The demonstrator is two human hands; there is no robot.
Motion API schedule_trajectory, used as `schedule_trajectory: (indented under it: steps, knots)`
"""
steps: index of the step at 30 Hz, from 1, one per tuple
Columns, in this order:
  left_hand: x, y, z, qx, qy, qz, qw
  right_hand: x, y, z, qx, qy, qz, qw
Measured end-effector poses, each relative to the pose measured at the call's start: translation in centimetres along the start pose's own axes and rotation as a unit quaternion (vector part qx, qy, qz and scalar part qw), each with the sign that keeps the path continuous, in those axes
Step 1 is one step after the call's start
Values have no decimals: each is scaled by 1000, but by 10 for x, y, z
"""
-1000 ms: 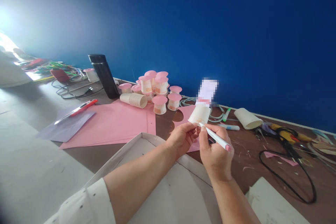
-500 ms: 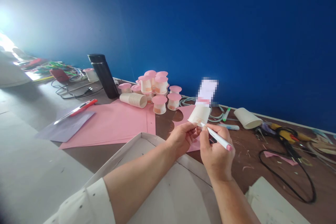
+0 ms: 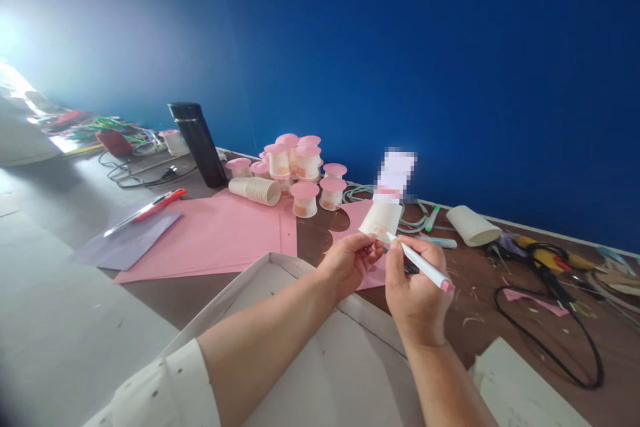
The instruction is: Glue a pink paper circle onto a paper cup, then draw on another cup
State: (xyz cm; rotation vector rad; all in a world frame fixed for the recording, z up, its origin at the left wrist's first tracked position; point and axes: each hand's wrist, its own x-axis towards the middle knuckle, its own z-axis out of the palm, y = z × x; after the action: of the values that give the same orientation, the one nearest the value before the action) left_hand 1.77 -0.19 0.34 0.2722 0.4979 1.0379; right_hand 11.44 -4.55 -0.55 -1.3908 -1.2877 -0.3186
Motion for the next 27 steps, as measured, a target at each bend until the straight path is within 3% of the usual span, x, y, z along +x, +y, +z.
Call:
schedule_trajectory:
  steps: [27]
  knots:
    - [0,-2,-1,21,-13,5,1000,1,-5,0,-19,-4,-14,1000]
